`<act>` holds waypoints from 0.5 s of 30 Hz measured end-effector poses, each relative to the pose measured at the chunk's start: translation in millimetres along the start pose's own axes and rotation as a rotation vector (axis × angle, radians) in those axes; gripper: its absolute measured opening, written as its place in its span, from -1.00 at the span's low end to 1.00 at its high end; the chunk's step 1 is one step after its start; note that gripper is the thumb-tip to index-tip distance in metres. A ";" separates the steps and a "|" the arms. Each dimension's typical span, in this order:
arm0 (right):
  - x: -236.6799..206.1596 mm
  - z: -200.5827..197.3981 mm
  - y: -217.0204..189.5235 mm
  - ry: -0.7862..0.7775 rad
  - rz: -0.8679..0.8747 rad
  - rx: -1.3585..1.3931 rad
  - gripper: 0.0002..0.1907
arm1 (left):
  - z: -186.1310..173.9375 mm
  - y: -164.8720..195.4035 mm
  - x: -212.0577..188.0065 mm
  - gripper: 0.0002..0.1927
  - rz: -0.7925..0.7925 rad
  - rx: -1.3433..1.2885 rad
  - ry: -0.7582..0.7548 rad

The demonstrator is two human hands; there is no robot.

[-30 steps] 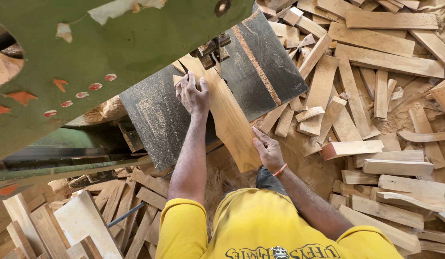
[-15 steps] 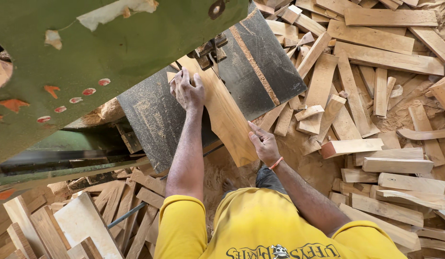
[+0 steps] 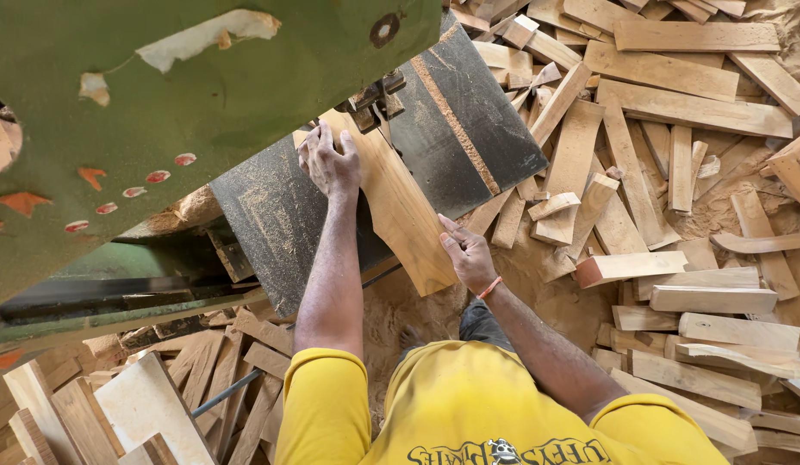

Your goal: The person cuts wooden planks on a bandsaw, guiding each board by hand through the blade and turning pieces to cut along marked lines. Cut pieces are dropped onto a large pile of scrap wood on the floor around the machine.

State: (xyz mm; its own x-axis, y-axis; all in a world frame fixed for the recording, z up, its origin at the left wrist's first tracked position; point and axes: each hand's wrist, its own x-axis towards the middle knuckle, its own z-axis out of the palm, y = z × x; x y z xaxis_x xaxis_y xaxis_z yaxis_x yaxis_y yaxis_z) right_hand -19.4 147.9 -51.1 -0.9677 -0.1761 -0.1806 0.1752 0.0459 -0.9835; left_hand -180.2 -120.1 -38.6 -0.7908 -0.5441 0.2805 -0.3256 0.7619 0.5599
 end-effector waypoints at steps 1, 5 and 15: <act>0.9 0.6 0.3 -0.001 -0.021 0.002 -0.54 | 0.0 0.4 0.1 -0.42 -0.007 -0.009 -0.002; 5.8 0.8 2.5 0.009 0.007 -0.010 -0.53 | 0.6 0.3 4.3 -0.43 -0.014 -0.017 0.002; 18.1 5.4 0.0 0.053 -0.066 0.040 -0.60 | -0.6 -0.2 11.4 -0.51 -0.004 -0.040 0.037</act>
State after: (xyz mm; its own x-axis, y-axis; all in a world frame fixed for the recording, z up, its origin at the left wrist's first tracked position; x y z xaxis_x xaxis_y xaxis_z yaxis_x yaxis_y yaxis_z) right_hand -36.0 139.5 -54.4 -0.9854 -0.1251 -0.1154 0.1168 -0.0036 -0.9931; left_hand -188.8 -126.7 -35.1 -0.7694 -0.5605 0.3064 -0.3073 0.7453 0.5917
